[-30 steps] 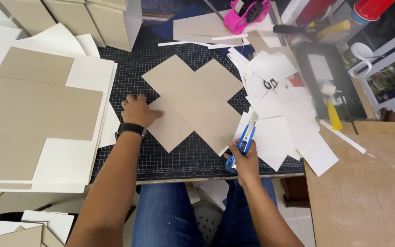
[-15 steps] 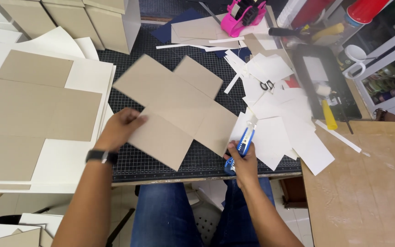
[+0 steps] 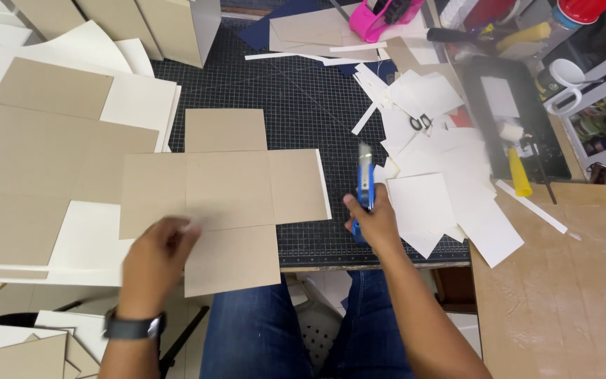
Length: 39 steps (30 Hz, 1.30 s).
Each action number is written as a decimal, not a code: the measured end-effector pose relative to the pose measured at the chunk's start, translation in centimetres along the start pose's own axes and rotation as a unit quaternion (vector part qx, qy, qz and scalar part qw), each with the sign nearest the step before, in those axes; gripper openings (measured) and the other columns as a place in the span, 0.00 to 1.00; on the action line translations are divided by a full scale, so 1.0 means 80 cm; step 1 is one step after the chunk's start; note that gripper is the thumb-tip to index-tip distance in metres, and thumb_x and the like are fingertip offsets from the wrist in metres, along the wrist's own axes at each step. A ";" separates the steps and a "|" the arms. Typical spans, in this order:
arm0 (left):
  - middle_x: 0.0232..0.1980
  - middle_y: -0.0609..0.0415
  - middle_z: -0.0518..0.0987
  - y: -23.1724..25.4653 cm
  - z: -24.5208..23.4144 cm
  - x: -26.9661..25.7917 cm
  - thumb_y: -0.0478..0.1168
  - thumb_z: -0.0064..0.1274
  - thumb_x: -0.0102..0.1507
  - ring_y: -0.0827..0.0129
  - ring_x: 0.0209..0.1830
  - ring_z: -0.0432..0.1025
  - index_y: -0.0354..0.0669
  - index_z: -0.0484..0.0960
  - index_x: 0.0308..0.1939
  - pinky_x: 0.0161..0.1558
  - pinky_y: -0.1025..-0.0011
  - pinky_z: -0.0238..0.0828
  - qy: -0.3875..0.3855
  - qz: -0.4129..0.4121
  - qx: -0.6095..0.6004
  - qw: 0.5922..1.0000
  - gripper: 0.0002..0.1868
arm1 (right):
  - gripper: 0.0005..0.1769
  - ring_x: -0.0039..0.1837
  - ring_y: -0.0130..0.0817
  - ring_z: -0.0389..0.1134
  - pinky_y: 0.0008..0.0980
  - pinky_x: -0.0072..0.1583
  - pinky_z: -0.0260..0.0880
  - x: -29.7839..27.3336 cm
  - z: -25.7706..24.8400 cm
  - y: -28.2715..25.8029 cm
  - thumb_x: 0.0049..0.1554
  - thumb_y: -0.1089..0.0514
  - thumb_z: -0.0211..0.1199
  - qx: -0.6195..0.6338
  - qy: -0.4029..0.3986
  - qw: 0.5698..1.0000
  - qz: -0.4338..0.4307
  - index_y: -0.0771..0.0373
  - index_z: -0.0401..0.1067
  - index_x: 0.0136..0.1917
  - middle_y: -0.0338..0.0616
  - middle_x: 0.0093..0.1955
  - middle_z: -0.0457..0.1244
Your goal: Cutting out cross-shaped templates from cardboard sheets using a utility knife
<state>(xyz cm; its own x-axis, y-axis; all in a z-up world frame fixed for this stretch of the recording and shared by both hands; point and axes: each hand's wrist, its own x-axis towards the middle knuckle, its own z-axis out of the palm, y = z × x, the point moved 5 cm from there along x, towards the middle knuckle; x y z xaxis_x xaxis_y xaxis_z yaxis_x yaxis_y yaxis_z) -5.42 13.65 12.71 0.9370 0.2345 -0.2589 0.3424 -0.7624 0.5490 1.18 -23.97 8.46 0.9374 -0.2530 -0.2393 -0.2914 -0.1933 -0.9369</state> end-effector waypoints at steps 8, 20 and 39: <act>0.55 0.46 0.81 0.157 0.188 0.123 0.40 0.59 0.64 0.41 0.60 0.75 0.48 0.85 0.58 0.54 0.52 0.76 0.070 0.320 0.019 0.944 0.17 | 0.34 0.40 0.42 0.73 0.38 0.42 0.80 -0.026 0.030 -0.052 0.67 0.56 0.50 -0.164 -0.085 0.983 -0.021 0.65 0.43 0.82 0.60 0.46 0.66; 0.67 0.53 0.70 0.173 0.276 0.168 0.47 0.46 0.70 0.54 0.74 0.57 0.50 0.74 0.61 0.70 0.59 0.53 0.195 0.309 0.143 0.920 0.16 | 0.33 0.63 0.62 0.71 0.56 0.60 0.73 0.040 0.072 -0.035 0.67 0.49 0.49 -0.422 -0.082 0.898 -0.097 0.44 0.47 0.83 0.63 0.64 0.67; 0.67 0.49 0.70 0.178 0.280 0.157 0.48 0.46 0.70 0.51 0.74 0.57 0.46 0.74 0.61 0.70 0.56 0.52 0.222 0.308 0.139 0.915 0.18 | 0.29 0.44 0.54 0.75 0.50 0.48 0.75 0.052 0.078 -0.024 0.66 0.55 0.45 -0.433 -0.140 0.885 -0.096 0.51 0.48 0.79 0.58 0.45 0.71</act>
<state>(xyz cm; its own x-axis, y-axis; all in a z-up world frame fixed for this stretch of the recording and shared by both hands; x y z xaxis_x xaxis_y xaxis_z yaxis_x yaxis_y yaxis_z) 9.70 -7.80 -0.55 0.9028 -0.1156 0.4143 -0.2323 -0.9417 0.2433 6.86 -18.76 7.68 0.9610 0.0847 -0.2631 -0.0445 -0.8920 -0.4498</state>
